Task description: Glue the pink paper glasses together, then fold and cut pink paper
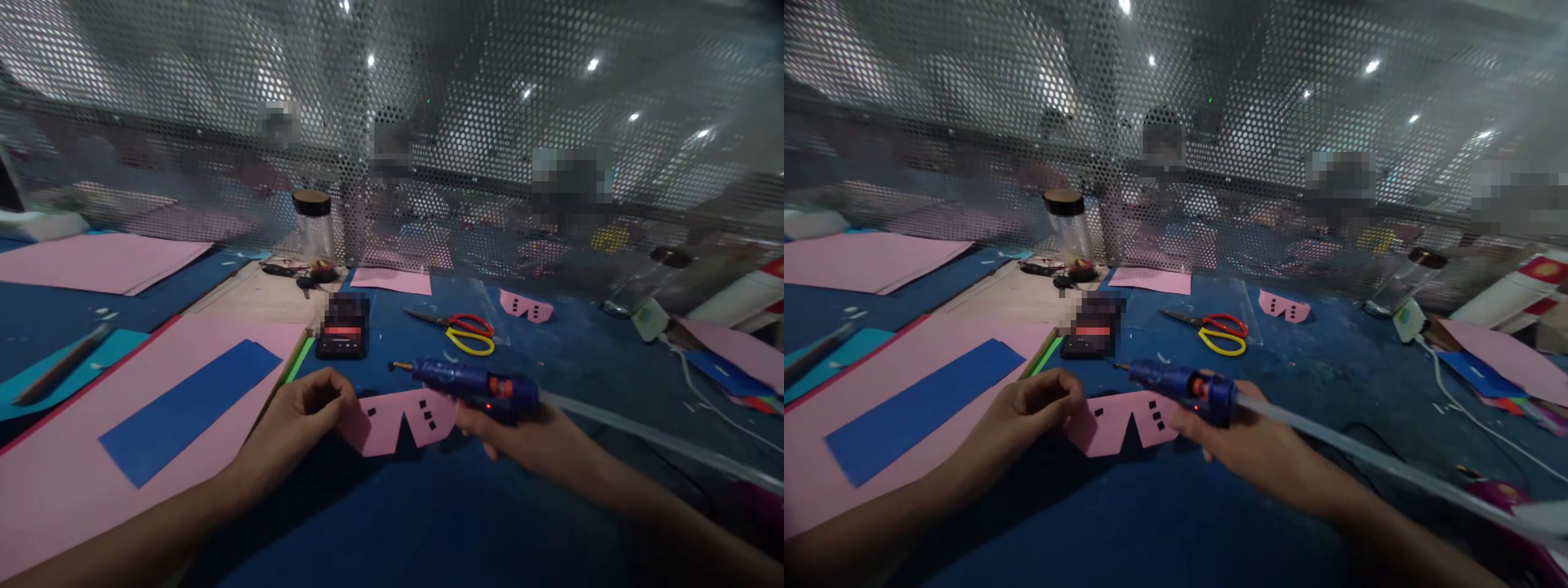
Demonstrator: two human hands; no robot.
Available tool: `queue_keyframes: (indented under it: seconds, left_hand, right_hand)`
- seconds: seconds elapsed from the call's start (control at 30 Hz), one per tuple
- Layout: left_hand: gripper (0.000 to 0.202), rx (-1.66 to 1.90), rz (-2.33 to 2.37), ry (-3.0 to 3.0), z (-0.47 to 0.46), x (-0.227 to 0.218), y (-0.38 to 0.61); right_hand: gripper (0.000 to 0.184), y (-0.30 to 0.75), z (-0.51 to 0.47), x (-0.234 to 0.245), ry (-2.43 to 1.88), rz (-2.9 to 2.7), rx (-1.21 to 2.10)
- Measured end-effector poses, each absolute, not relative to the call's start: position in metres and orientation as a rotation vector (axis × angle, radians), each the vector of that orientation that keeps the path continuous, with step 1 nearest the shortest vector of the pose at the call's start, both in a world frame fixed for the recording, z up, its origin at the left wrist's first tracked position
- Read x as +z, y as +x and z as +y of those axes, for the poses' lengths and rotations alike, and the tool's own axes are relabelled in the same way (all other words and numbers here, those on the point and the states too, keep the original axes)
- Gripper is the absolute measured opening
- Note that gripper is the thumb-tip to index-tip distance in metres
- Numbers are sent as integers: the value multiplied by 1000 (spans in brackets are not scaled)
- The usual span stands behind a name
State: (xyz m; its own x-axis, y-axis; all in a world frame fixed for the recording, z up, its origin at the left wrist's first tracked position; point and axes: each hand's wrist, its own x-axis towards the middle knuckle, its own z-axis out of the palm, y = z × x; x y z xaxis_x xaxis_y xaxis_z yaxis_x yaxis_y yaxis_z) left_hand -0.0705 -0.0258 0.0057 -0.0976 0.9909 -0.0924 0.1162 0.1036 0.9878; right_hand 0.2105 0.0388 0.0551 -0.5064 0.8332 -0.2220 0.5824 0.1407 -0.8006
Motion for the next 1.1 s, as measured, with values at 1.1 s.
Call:
queue_keyframes:
  seconds: [1.1]
  left_hand:
    - [21,1124,1503,1229,-28,9,-70]
  right_hand:
    - [9,207,3,13,-1081,-2454,986]
